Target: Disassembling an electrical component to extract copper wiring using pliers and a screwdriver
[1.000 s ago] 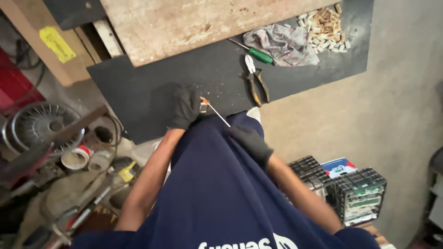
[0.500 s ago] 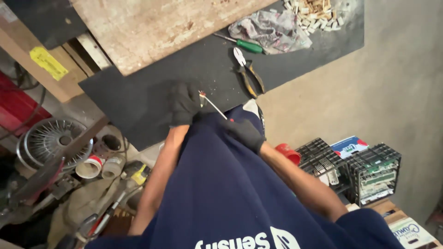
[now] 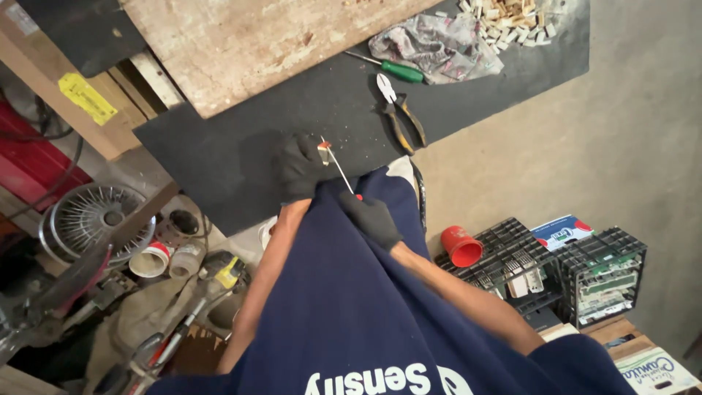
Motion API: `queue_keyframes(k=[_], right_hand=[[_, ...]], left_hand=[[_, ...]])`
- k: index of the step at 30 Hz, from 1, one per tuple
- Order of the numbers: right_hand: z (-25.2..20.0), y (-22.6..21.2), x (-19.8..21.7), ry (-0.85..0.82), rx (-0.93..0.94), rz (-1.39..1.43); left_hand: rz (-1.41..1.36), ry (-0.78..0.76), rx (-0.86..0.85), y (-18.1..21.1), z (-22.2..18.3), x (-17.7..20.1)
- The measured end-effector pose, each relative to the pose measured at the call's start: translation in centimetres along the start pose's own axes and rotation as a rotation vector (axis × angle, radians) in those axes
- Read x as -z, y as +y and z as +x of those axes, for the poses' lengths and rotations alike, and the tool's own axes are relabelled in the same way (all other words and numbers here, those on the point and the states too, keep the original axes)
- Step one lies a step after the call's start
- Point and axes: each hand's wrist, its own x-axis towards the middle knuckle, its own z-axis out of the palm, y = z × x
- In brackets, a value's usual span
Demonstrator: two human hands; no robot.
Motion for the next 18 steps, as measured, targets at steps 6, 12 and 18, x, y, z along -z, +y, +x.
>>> queue_keyframes(k=[6, 12, 18], right_hand=[[1.7, -0.9, -2.6, -0.009, 0.208, 0.071], [-5.9, -5.5, 4.0, -0.092, 0.057, 0.018], [-0.6, -2.9, 10.8, 0.086, 0.394, -0.439]], left_hand=[[0.581, 0.512, -0.475, -12.5, 0.4, -13.5], [-0.273, 0.039, 0.239, -4.5, 0.8, -4.2], [0.185, 0.01, -0.175, -15.1, 2.7, -12.5]])
